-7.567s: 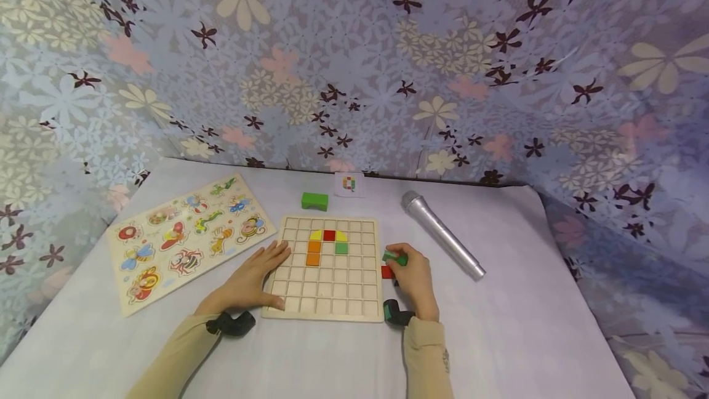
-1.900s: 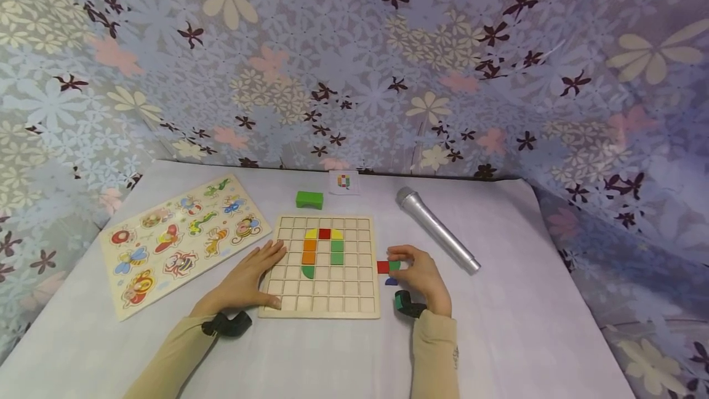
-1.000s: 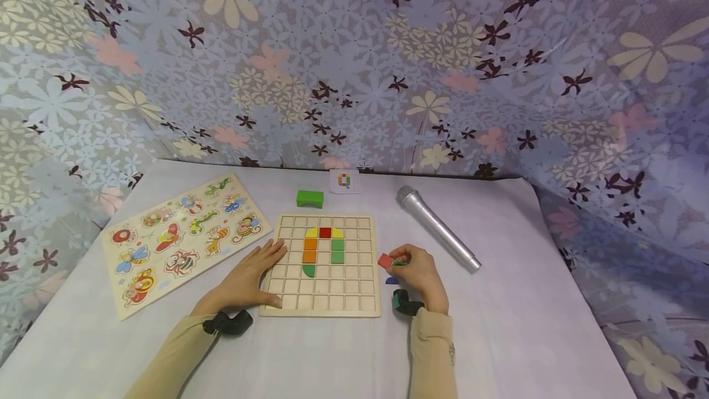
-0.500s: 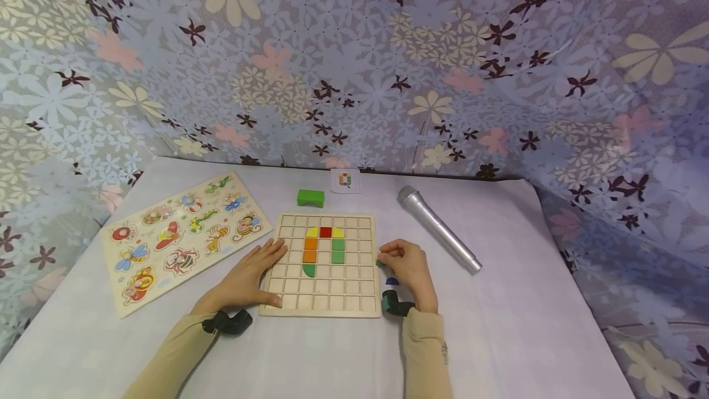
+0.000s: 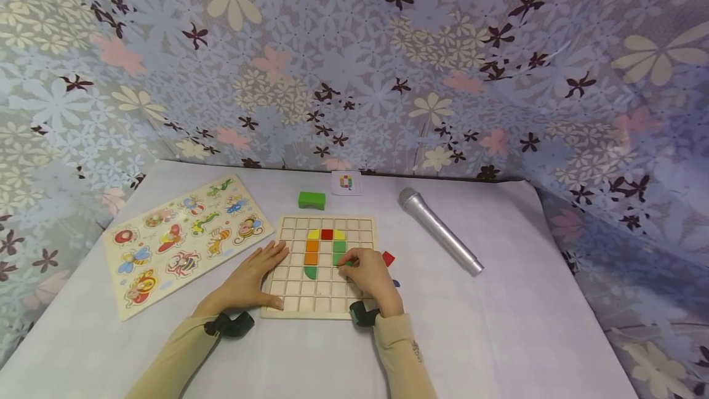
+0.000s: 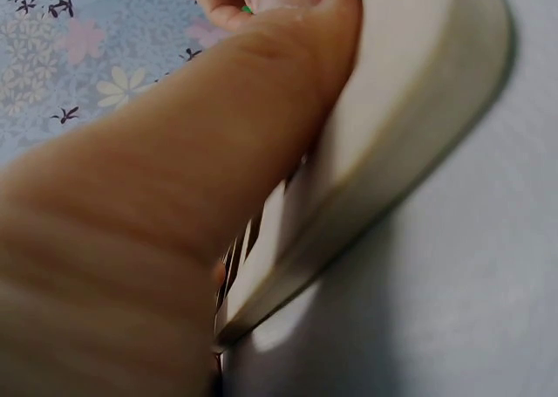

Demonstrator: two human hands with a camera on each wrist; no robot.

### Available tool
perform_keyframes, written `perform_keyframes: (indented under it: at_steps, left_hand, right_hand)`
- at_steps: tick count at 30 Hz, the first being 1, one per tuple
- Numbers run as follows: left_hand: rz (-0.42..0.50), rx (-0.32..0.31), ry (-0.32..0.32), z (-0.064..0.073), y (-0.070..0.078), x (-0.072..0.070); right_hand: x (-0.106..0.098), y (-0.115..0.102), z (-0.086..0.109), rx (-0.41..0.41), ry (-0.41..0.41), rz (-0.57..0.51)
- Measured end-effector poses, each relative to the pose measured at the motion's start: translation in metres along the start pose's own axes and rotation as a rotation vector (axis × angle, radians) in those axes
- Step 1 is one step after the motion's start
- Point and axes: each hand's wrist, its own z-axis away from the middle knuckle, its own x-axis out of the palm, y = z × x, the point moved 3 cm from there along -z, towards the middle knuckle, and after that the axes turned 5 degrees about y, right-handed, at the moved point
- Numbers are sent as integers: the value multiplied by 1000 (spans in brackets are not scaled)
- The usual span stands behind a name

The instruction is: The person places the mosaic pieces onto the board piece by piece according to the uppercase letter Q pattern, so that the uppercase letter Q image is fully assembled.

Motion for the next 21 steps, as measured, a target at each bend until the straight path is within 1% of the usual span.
perform_keyframes:
  at_steps: [4,8,10,16,21]
  left_hand:
    - [-3,0,4,0,1,0]
    - [-4,-3,6,0,1,0]
    - [-8,-4,5,0,2,-1]
    - [0,-11,3,0,2,-1]
    - [-1,-19,-3,0,1,0]
  right_hand:
    - [0,-2,1,-10,8,-8]
    - [2,-3,2,-14,-42,-41]
    - [4,-3,2,-22,-54,-42]
    - [8,-1,0,12,-3,15]
    - [10,-1,0,5,4,31]
